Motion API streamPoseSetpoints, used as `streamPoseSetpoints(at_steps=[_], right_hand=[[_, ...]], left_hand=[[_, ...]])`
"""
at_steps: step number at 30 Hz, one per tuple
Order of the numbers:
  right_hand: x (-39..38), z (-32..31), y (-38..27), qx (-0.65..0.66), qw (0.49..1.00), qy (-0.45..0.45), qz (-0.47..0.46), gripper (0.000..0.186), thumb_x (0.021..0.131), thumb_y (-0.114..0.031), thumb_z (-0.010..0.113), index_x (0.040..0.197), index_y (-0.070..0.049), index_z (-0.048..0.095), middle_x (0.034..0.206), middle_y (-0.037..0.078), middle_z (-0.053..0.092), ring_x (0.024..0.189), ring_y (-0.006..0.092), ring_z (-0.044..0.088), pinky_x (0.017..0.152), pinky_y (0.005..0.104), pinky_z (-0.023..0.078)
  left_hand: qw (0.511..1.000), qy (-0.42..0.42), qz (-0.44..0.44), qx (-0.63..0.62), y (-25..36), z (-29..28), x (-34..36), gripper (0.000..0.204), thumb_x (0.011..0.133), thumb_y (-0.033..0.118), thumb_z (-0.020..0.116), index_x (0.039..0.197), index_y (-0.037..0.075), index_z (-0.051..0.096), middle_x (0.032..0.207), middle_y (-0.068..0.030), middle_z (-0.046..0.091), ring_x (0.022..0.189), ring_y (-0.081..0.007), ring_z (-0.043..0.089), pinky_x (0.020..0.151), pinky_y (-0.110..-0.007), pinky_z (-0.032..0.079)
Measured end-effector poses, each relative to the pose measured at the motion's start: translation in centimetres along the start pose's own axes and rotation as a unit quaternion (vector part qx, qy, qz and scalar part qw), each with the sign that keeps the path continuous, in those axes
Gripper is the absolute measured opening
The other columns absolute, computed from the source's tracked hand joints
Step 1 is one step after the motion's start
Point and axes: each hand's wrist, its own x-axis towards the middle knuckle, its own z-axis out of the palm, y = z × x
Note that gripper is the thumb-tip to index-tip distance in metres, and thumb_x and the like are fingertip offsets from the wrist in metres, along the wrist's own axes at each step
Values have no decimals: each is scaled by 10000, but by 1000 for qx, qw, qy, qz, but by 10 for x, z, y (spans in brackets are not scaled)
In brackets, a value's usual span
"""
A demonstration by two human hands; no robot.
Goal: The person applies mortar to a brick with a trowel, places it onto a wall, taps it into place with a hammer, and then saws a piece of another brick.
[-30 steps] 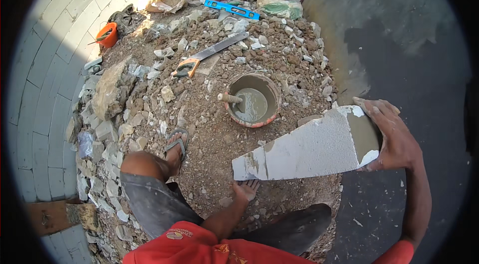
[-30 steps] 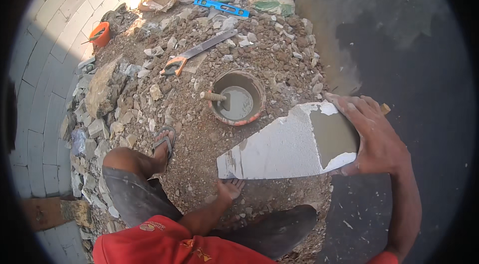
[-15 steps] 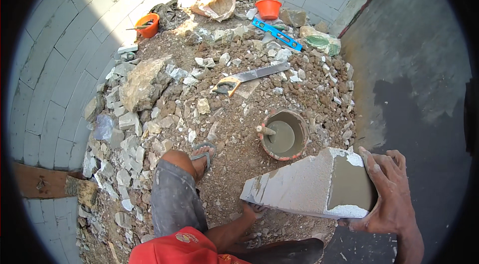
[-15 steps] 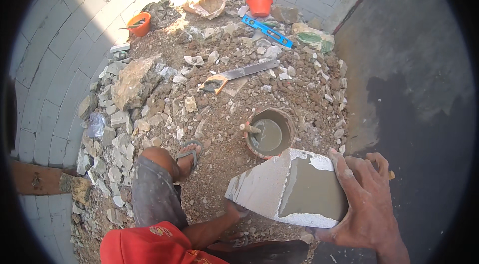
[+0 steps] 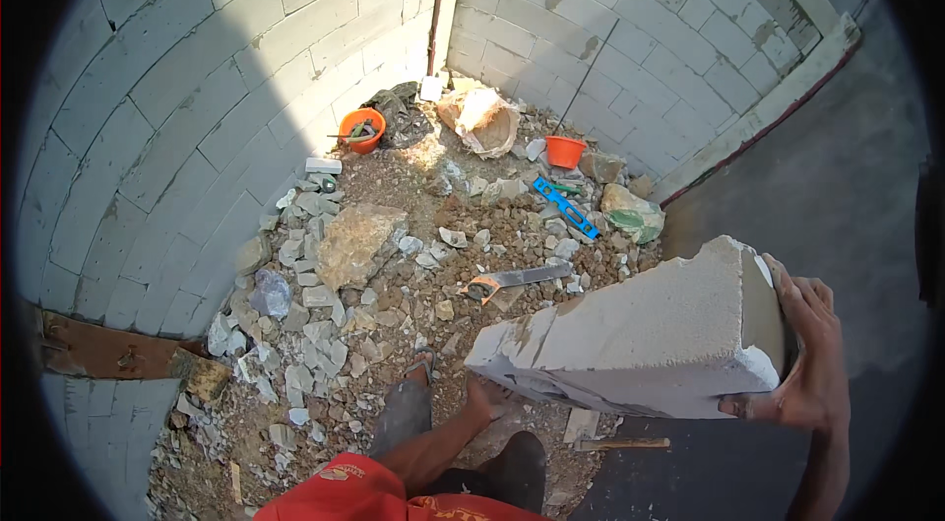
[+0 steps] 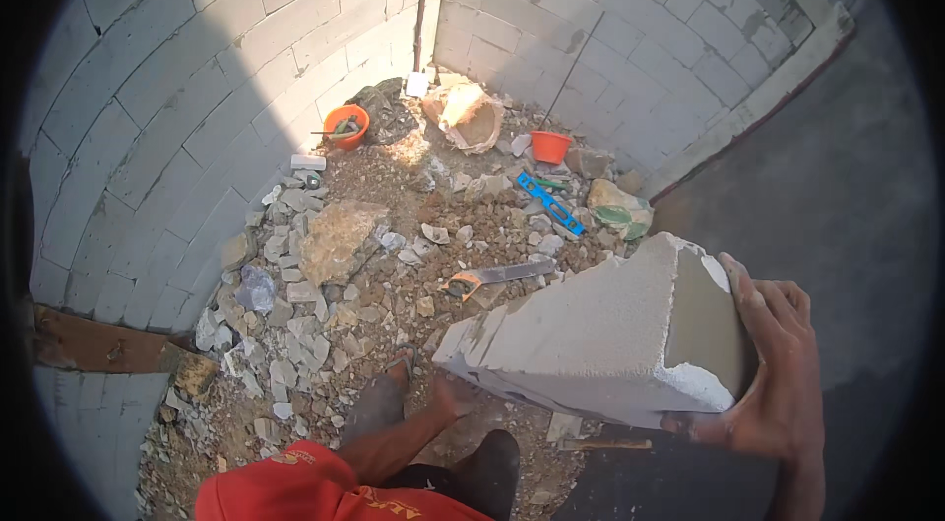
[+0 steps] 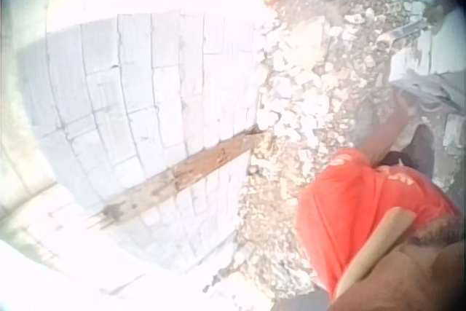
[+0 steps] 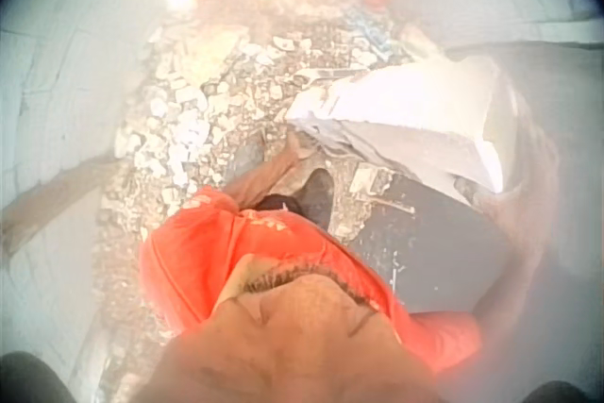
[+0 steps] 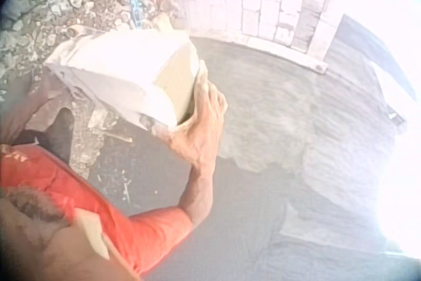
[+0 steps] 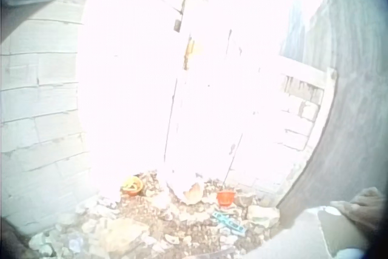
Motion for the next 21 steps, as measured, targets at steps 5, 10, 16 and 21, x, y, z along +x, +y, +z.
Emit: streamPoseSetpoints(at_steps=[5, 10, 16, 21], right_hand=[[55, -134, 1, 68, 988, 127, -54, 1261, 389, -527, 972, 1448, -13, 520, 1370, 238, 573, 1357, 390, 467, 1145, 526, 351], [150, -193, -11, 67, 986, 110, -108, 1103, 457, -442, 971, 1349, 71, 574, 1200, 260, 676, 1156, 407, 641, 1045, 487, 468], [259, -215, 13, 42, 983, 79, -162, 1272, 416, -558, 983, 1414, 68, 505, 1163, 246, 671, 1157, 380, 646, 1043, 476, 493], [315, -207, 68, 44, 988, 57, -140, 1263, 442, -550, 973, 1428, 64, 478, 1204, 242, 632, 1189, 376, 606, 1058, 476, 471]], left_hand=[[981, -185, -13, 53, 63, 143, 11, 745, 944, 648, 482, 1455, 106, 478, 1495, -121, 487, 1382, -341, 451, 1191, -519, 305], [867, -301, 224, 328, 138, 247, 12, 637, 936, 545, 593, 1394, 109, 515, 1376, -114, 584, 1305, -317, 524, 1144, -481, 387], [890, -384, 213, 126, 217, 324, 64, 449, 1008, 420, 502, 1315, 104, 590, 1314, -118, 625, 1236, -316, 553, 1118, -481, 412], [917, -324, 228, 31, 294, 382, 54, 408, 998, 376, 515, 1256, 78, 623, 1293, -122, 631, 1218, -339, 558, 1126, -561, 386]])
